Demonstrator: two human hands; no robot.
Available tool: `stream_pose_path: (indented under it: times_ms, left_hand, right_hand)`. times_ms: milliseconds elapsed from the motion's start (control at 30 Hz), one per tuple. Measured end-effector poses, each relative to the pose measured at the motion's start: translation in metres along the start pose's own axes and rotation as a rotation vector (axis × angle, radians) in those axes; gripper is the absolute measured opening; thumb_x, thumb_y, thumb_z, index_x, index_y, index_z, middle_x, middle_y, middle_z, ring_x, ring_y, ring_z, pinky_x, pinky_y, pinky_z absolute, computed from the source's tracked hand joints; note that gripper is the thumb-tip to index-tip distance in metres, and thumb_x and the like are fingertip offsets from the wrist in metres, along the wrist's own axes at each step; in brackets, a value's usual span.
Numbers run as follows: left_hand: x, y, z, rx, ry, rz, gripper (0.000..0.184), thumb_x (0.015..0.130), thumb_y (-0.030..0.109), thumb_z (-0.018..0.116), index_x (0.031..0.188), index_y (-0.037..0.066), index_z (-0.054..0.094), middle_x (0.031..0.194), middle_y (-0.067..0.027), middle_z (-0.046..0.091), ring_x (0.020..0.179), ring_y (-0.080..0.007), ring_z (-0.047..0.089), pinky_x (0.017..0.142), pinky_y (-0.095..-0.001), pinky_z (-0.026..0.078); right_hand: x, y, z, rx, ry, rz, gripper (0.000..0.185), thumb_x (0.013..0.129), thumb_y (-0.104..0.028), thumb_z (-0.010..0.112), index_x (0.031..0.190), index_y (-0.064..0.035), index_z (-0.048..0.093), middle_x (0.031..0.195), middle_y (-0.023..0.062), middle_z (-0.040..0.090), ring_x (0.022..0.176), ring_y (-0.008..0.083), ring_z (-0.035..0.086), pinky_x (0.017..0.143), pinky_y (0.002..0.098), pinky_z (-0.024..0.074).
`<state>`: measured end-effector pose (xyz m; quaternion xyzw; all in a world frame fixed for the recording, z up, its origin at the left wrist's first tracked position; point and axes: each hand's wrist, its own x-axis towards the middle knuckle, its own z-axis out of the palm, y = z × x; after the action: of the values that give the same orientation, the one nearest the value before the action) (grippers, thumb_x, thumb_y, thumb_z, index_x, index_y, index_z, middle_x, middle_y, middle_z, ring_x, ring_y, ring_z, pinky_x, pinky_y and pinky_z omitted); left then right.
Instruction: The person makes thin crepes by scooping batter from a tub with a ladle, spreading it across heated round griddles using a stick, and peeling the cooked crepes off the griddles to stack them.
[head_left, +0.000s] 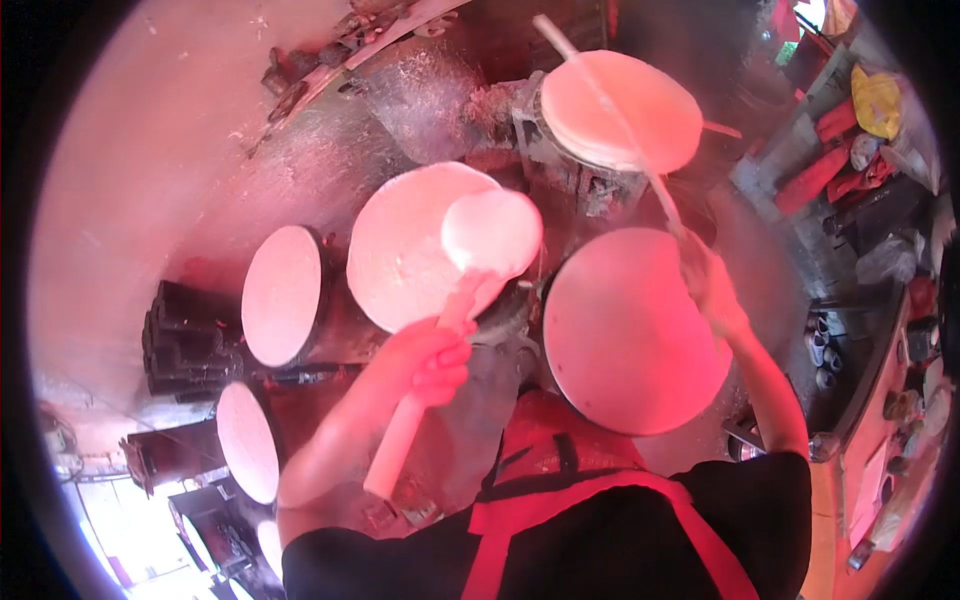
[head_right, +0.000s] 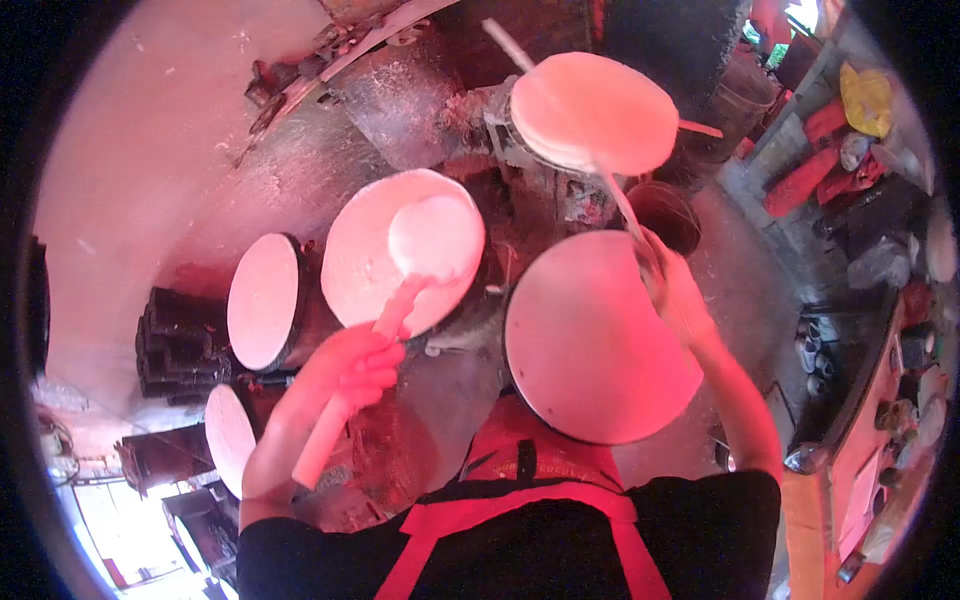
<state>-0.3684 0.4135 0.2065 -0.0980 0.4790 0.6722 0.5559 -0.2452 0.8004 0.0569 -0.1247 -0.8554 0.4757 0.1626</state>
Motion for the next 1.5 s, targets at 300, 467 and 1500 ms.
stream_pose_path:
  times_ms: [300, 467, 1500]
  left_hand:
    - [0.076, -0.147, 0.151, 1.698, 0.155, 1.117, 0.032, 0.085, 0.018, 0.063, 0.114, 0.003, 0.059, 0.078, -0.0135, 0.065, 0.058, -0.0238, 0.062, 0.055, -0.0367, 0.049]
    - [0.123, -0.228, 0.195, 1.614, 0.241, 1.043, 0.025, 0.079, 0.016, 0.067, 0.097, 0.000, 0.060, 0.074, -0.0155, 0.065, 0.064, -0.0278, 0.064, 0.063, -0.0394, 0.051]
    - [-0.030, -0.380, 0.005, 0.204, 0.315, 0.369, 0.033, 0.098, 0.031, 0.056, 0.083, 0.003, 0.065, 0.059, 0.0077, 0.037, 0.049, -0.0023, 0.029, 0.042, -0.0189, 0.023]
  right_hand:
    - [-0.257, -0.042, -0.145, -0.481, -0.042, -0.371, 0.059, 0.091, -0.001, 0.052, 0.146, -0.0158, 0.040, 0.093, 0.0159, 0.058, 0.078, 0.0313, 0.056, 0.078, 0.0327, 0.0481]
    - [-0.343, 0.015, -0.170, -0.031, -0.068, 0.445, 0.057, 0.093, -0.005, 0.044, 0.147, -0.0258, 0.041, 0.075, 0.0002, 0.053, 0.066, 0.0163, 0.051, 0.067, 0.0304, 0.0478]
    - [-0.219, 0.043, 0.103, 0.858, 0.613, 0.633, 0.032, 0.095, -0.026, 0.054, 0.126, -0.0197, 0.056, 0.061, -0.0049, 0.042, 0.042, 0.0084, 0.040, 0.038, 0.0255, 0.0344]
